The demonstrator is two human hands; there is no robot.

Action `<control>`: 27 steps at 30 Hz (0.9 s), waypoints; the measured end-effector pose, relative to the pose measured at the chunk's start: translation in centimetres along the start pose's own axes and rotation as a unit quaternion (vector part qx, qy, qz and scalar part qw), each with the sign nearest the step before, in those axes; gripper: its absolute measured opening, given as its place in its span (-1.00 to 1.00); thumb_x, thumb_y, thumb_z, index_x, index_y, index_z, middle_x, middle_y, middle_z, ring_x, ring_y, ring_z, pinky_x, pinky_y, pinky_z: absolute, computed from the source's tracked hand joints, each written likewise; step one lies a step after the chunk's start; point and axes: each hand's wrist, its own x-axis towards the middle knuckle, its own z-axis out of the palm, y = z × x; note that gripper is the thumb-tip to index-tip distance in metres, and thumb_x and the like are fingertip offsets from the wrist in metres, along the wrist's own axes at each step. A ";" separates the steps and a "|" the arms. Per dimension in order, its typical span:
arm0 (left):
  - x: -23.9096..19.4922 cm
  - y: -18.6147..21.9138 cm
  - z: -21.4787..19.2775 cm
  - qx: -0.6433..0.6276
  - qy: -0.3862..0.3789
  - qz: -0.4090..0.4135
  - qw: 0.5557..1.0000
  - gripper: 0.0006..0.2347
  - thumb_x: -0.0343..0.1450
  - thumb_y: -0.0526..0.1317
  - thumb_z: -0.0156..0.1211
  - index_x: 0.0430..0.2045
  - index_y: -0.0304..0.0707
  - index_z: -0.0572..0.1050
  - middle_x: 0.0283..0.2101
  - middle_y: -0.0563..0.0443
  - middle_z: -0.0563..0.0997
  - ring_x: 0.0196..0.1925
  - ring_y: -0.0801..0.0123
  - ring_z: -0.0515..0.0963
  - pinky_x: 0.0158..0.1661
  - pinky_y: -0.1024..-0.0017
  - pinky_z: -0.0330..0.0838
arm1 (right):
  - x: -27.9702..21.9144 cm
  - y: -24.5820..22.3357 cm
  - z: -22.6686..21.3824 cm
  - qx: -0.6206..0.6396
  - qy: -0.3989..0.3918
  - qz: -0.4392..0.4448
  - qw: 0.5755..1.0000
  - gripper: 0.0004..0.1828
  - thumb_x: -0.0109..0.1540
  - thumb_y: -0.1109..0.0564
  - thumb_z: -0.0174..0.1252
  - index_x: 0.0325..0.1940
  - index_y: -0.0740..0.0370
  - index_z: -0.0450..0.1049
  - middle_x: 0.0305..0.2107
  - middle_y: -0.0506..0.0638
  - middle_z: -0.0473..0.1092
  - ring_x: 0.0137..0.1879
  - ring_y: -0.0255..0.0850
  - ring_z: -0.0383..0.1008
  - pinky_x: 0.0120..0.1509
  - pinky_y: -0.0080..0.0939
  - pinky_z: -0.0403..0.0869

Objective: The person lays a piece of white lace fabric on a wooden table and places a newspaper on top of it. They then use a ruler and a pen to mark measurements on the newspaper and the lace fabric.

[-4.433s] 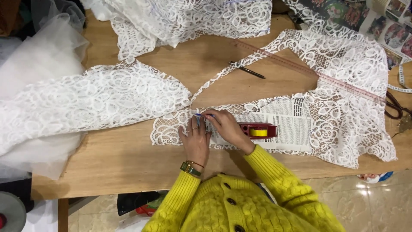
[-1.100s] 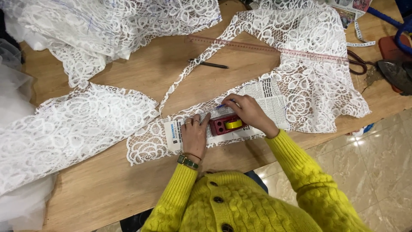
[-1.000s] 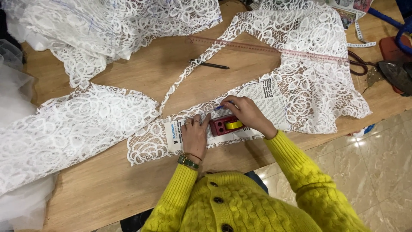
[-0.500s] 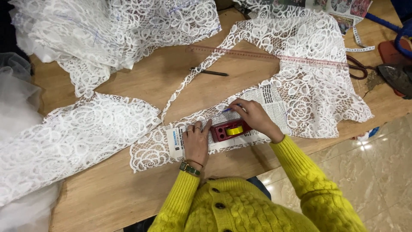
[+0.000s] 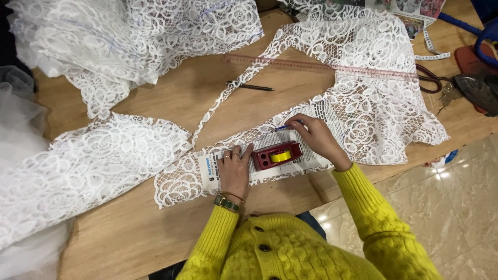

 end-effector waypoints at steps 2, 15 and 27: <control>0.0 -0.2 0.8 0.011 0.028 0.008 1.000 -0.47 0.39 -0.42 0.09 0.28 0.16 0.33 0.15 -0.08 0.41 0.16 0.05 0.41 0.02 0.08 0.34 | -0.4 0.2 -0.3 0.013 0.004 -0.008 1.000 -0.76 0.44 0.14 -0.04 0.06 0.16 0.54 -0.22 0.15 0.61 0.05 0.13 0.58 0.19 0.13 0.45; 3.3 6.3 0.1 -0.159 0.135 0.074 0.975 -0.64 0.56 0.11 -0.13 0.03 0.01 0.53 -0.06 -0.11 0.65 0.16 0.04 0.53 0.10 -0.05 0.31 | 0.6 2.6 0.0 0.013 -0.006 -0.058 0.998 -0.76 0.43 0.10 -0.01 0.06 0.14 0.54 -0.25 0.12 0.61 0.05 0.11 0.59 0.20 0.14 0.47; 7.2 13.0 4.5 -0.024 0.107 -0.003 0.994 -0.31 0.31 0.43 -0.12 -0.11 -0.19 0.62 -0.21 -0.42 0.62 -0.05 -0.21 0.58 0.11 -0.23 0.15 | 2.2 2.5 -1.0 0.011 -0.072 -0.109 0.991 -0.75 0.45 0.11 -0.02 0.07 0.14 0.56 -0.24 0.13 0.59 0.05 0.12 0.58 0.17 0.14 0.47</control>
